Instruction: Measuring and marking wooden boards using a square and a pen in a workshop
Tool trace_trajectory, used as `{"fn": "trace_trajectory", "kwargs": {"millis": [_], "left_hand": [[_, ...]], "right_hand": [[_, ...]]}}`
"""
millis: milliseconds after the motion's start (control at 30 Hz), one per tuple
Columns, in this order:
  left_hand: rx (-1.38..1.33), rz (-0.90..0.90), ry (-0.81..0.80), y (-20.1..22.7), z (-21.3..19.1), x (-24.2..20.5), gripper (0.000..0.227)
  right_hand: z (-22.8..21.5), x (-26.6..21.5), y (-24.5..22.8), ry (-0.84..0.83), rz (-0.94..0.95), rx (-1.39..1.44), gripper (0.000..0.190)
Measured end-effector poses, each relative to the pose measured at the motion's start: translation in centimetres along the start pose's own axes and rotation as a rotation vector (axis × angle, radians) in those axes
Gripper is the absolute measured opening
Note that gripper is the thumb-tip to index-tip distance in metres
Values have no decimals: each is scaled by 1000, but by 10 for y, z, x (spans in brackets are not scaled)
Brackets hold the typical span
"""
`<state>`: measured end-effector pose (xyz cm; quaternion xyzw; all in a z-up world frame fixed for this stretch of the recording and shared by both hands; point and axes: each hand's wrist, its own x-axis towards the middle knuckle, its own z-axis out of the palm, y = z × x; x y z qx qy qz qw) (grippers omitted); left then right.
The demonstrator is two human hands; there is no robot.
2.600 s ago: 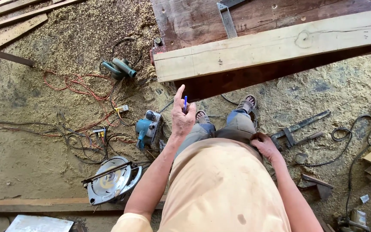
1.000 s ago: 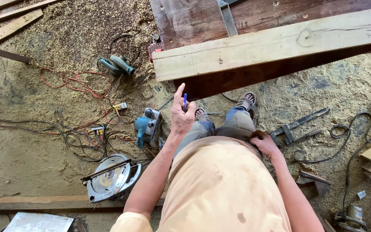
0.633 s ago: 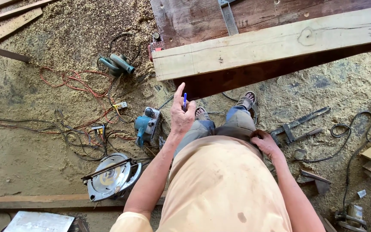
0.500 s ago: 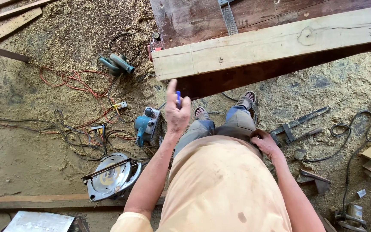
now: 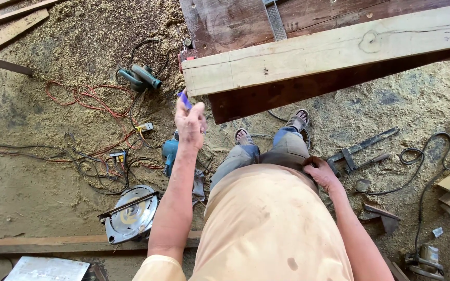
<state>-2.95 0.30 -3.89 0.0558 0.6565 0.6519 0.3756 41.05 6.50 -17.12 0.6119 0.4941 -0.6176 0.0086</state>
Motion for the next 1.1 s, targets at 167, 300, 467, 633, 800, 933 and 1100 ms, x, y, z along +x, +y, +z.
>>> {"fn": "trace_trajectory", "kwargs": {"millis": [167, 300, 467, 633, 800, 933, 1100], "left_hand": [[11, 9, 64, 9, -5, 5, 39], [47, -26, 114, 18, -8, 16, 34], [2, -63, 103, -10, -12, 52, 28], [133, 126, 224, 15, -9, 30, 33], [743, 616, 23, 20, 2, 4, 22], [805, 839, -31, -6, -3, -4, 45], [698, 800, -228, 1, 29, -39, 38]], "right_hand": [[0, 0, 2, 2, -10, -3, 33], [1, -4, 0, 7, -13, -7, 31], [1, -2, 5, 5, -17, -13, 29], [0, -3, 12, 18, -19, 2, 31], [1, -9, 10, 47, 38, 10, 33], [-1, -7, 13, 36, 48, -7, 33], [-1, -3, 18, 32, 47, -7, 37]]}}
